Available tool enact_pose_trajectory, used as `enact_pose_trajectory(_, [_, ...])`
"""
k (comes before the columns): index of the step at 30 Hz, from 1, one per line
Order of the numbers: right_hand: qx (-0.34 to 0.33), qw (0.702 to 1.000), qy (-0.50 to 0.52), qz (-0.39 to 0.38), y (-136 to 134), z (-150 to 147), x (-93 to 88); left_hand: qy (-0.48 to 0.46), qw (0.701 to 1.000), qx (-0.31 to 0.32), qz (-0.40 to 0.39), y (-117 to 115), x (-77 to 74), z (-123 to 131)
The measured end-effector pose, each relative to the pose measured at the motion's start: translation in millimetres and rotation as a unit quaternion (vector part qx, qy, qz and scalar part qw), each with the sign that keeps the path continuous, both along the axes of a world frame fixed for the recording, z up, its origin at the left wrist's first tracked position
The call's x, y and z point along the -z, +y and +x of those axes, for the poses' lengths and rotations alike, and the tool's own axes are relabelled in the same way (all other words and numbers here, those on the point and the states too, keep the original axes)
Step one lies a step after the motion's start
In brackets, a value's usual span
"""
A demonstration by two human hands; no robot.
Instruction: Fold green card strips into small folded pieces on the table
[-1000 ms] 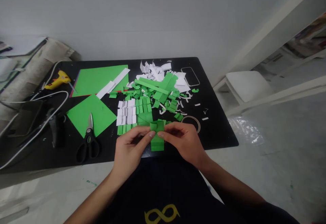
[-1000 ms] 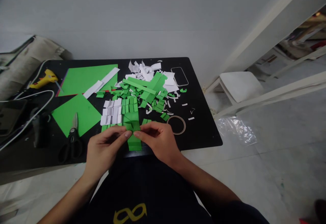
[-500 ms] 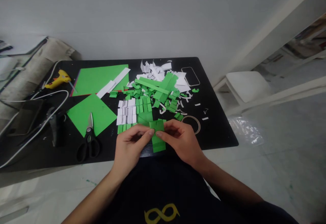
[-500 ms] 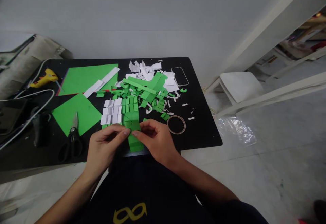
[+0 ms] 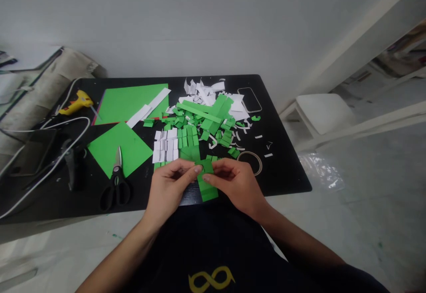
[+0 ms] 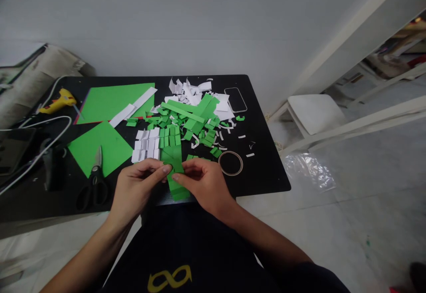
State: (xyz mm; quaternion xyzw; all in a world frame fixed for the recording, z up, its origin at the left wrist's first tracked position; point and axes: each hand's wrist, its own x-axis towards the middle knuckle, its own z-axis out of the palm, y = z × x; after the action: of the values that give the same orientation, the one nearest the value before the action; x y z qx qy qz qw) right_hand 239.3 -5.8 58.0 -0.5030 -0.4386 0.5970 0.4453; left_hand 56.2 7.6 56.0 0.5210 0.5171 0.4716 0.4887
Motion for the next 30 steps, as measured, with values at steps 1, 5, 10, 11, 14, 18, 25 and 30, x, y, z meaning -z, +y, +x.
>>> enact_pose_trajectory(1, [0.001, 1.000, 0.001, 0.000, 0, 0, -0.2, 0.001, 1.000, 0.000, 0.001, 0, -0.5, 1])
enact_pose_trajectory(5, [-0.009, 1.000, -0.002, 0.005, 0, 0, -4.1, 0.011, 1.000, 0.006, 0.000, 0, -3.4, 3])
enact_pose_trajectory(10, [-0.025, 0.999, -0.016, 0.020, 2, -3, -11.6, 0.030, 0.999, -0.014, 0.025, -3, -7.6, 5])
enact_pose_trajectory(11, [-0.026, 0.999, -0.018, 0.026, 3, -4, -12.0, 0.032, 0.999, -0.017, 0.028, -3, -8.2, 5])
enact_pose_trajectory(14, [-0.027, 0.999, -0.023, 0.037, 4, -7, -10.5, 0.033, 0.999, -0.015, 0.032, -3, -8.8, 5])
enact_pose_trajectory(18, [-0.036, 0.997, -0.044, 0.043, 3, -8, -5.5, 0.044, 0.998, -0.007, 0.035, -2, -7.1, 4])
enact_pose_trajectory(25, [-0.041, 0.993, -0.093, 0.056, 1, -8, -2.0, 0.054, 0.998, 0.016, 0.020, 1, -2.8, 1])
enact_pose_trajectory(30, [-0.042, 0.995, -0.073, 0.049, 0, -9, -2.6, 0.044, 0.999, 0.007, 0.024, -1, -3.1, 2])
